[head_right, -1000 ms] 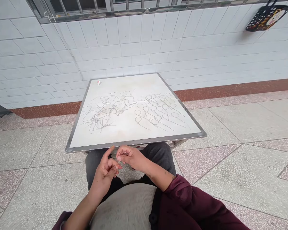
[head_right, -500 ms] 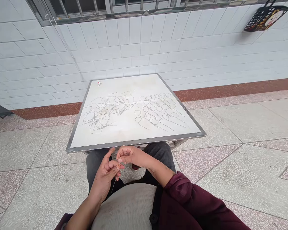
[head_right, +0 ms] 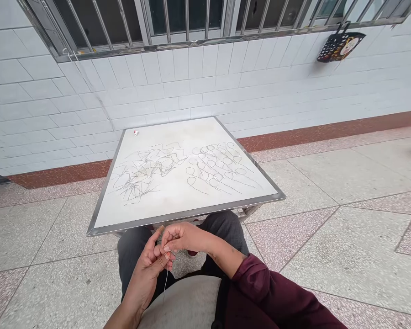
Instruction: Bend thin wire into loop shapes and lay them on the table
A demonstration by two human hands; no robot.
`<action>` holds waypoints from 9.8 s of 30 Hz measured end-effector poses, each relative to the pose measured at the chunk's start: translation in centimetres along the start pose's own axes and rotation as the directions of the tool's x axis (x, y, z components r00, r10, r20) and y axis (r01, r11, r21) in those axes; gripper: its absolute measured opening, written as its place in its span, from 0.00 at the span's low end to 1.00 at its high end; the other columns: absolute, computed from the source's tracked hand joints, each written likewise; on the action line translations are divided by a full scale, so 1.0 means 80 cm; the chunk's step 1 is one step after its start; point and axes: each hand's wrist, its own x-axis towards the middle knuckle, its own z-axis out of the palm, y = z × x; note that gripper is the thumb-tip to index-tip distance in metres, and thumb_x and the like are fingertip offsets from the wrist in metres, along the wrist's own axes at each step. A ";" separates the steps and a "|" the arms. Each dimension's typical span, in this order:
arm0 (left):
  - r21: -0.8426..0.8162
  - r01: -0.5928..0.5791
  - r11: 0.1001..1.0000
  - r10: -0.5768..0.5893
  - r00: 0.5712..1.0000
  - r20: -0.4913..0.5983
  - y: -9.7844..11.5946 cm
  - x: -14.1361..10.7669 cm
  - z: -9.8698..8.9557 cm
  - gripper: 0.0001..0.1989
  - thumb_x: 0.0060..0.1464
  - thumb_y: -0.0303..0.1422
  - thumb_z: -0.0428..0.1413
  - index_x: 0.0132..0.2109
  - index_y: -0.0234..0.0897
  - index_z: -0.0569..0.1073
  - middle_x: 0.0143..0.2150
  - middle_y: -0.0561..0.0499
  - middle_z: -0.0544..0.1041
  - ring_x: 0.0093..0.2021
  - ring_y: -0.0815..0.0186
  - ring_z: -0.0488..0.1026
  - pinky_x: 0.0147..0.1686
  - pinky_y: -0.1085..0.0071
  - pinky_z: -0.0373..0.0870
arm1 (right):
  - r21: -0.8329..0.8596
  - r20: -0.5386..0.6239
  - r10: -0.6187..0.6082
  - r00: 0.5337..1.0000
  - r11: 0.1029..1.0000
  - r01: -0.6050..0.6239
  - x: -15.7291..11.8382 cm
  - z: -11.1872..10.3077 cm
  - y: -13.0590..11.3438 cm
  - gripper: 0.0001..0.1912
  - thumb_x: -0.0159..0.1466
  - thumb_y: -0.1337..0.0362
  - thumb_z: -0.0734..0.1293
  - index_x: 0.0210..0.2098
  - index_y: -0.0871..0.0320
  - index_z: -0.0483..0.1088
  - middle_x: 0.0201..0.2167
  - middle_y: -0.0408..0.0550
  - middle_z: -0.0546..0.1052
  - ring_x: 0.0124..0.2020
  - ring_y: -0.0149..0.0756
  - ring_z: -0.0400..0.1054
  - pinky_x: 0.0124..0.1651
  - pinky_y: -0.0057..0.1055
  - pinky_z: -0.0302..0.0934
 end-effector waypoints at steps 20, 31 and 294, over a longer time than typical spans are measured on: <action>0.179 -0.133 0.975 0.156 0.981 -0.119 0.002 0.006 -0.013 0.30 0.52 0.39 0.60 0.60 0.37 0.62 0.27 0.55 0.72 0.25 0.69 0.70 0.28 0.72 0.69 | -0.199 -0.040 -0.041 0.998 0.980 0.033 -0.006 0.009 -0.011 0.19 0.65 0.51 0.61 0.49 0.56 0.65 0.31 0.42 0.68 0.27 0.25 0.63 0.31 0.25 0.60; 0.226 -0.207 0.952 0.254 0.946 -0.201 0.014 0.000 -0.010 0.30 0.53 0.36 0.59 0.61 0.40 0.60 0.29 0.55 0.73 0.29 0.69 0.71 0.32 0.72 0.70 | -0.053 -0.269 -0.094 0.959 0.995 0.082 -0.001 0.015 0.010 0.16 0.64 0.53 0.63 0.42 0.59 0.70 0.29 0.43 0.70 0.28 0.26 0.64 0.33 0.27 0.59; -0.288 -0.144 0.947 0.081 0.972 -0.221 0.027 -0.003 -0.062 0.17 0.56 0.42 0.56 0.43 0.31 0.74 0.34 0.45 0.79 0.30 0.67 0.75 0.30 0.73 0.72 | -0.590 0.335 -0.503 0.796 0.547 0.594 0.028 -0.002 0.010 0.16 0.70 0.65 0.55 0.47 0.54 0.73 0.48 0.51 0.74 0.49 0.34 0.68 0.49 0.32 0.65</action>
